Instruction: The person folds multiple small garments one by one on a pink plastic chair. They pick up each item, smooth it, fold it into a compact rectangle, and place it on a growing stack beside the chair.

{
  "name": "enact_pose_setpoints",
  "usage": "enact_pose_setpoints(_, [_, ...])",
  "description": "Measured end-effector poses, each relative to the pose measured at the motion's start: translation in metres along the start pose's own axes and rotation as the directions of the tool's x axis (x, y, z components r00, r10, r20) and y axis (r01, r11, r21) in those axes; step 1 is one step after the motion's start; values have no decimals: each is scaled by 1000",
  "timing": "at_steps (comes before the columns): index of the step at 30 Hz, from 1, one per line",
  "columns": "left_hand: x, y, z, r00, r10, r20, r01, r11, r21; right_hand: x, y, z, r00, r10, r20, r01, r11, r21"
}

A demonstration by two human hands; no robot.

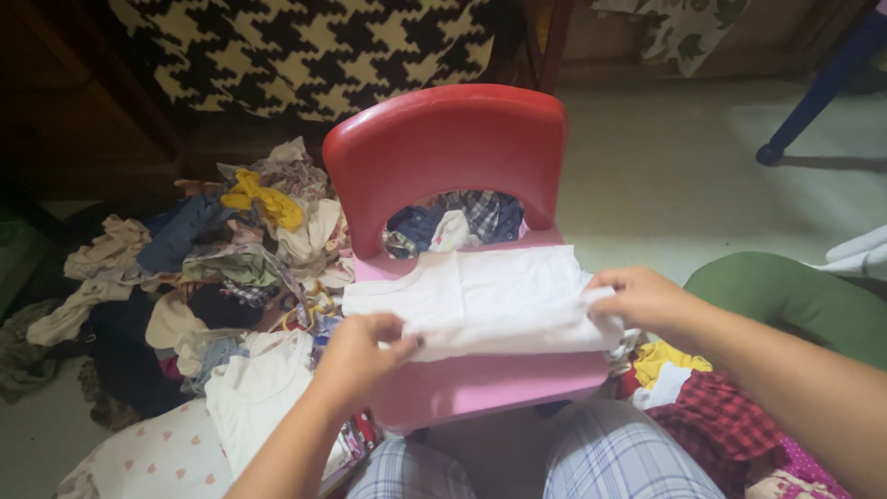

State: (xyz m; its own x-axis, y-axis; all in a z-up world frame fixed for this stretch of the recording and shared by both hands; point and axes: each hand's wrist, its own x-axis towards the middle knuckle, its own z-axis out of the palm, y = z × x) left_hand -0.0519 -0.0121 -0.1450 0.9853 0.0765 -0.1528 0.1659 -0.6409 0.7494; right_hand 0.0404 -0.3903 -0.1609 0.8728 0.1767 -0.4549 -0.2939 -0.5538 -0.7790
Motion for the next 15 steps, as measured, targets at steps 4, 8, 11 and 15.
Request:
enact_pose_setpoints(4, [10, 14, 15, 986, -140, -86, 156, 959, 236, 13, 19, 27, 980, 83, -179, -63, 991, 117])
enact_pose_setpoints(8, [-16, 8, 41, 972, 77, -224, 57, 842, 536, 8, 32, 52, 935, 6, -355, -73, 982, -177])
enact_pose_setpoints(11, [-29, -1, 51, 923, 214, -321, 21, 803, 595, 0, 30, 59, 901, -113, -420, -60, 924, -378])
enact_pose_setpoints(15, [-26, -14, 40, 930, 229, -287, -22, 816, 577, -14, 24, 68, 847, -276, -455, 28, 877, -480])
